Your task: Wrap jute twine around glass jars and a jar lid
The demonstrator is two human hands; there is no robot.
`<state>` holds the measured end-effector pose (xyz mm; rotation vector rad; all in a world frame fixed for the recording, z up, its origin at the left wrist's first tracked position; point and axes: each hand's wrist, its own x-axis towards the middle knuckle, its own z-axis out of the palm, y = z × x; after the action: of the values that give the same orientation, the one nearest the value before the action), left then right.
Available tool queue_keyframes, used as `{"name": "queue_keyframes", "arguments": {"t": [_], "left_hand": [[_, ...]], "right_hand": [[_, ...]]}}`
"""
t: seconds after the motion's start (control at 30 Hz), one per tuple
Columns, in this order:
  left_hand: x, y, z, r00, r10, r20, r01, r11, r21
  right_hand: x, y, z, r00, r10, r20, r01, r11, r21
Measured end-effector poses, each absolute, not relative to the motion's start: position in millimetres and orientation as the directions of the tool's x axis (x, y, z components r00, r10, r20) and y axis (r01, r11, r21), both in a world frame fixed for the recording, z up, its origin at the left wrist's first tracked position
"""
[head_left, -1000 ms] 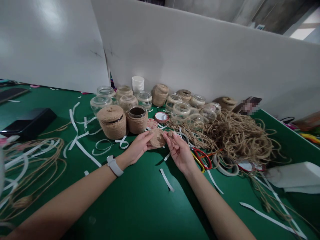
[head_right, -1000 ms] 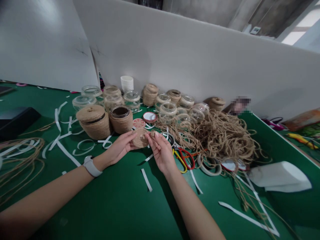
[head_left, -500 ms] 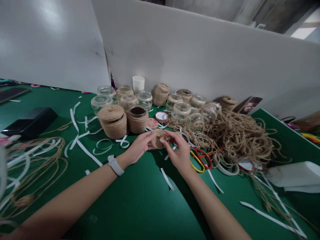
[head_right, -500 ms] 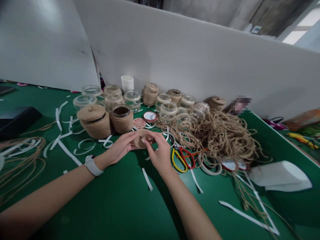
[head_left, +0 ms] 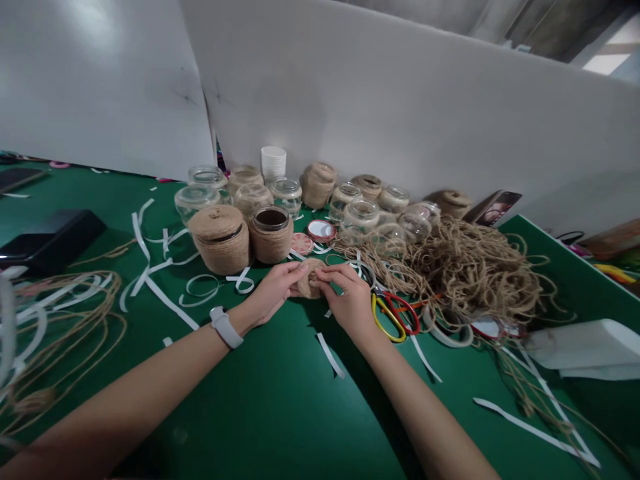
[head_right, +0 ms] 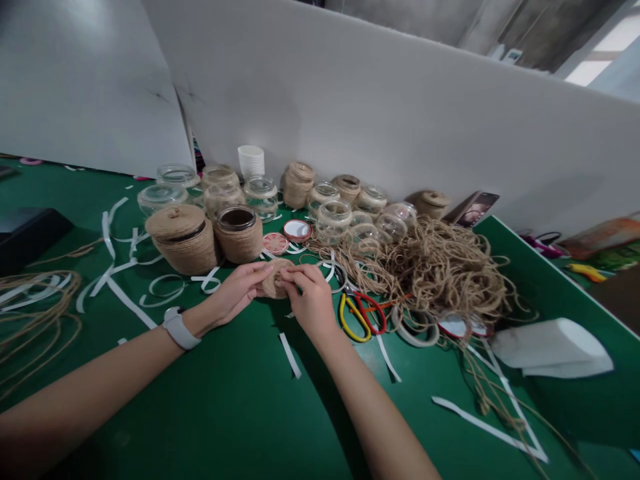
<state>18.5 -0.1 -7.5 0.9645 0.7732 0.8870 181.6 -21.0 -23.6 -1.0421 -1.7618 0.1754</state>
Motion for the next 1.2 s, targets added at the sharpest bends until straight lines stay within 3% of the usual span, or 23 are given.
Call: {"name": "queue_keyframes", "arguments": {"t": [0.23,0.43,0.53,0.67,0.83,1.2], "left_hand": [[17,-3,-5,0.455,0.883,-0.115,-0.183,0.219,0.958],[19,-5,2,0.442,0.884,-0.150,-0.265,0.288,0.920],[17,-4,2,0.411,0.896,-0.169,-0.325,0.317,0.891],[16,-1,0,0.380,0.906,-0.183,-0.339,0.321,0.884],[20,-5,2,0.418,0.887,-0.197,-0.285,0.334,0.898],[24,-4,-5,0.411,0.910,-0.050,-0.231,0.157,0.960]], "right_hand": [[182,-21,-26,-0.064,0.757,0.650,0.570,0.563,-0.598],[183,-34,-11,-0.030,0.803,0.595,0.426,0.549,-0.720],[183,-36,-7,0.107,0.873,0.476,0.293,0.430,-0.854],[177,-31,-13,0.157,0.970,0.185,-0.052,0.196,-0.979],[167,-28,-18,-0.034,0.999,-0.033,-0.278,-0.041,-0.960],[160,-34,-2,-0.037,0.968,-0.248,-0.475,-0.236,-0.848]]}}
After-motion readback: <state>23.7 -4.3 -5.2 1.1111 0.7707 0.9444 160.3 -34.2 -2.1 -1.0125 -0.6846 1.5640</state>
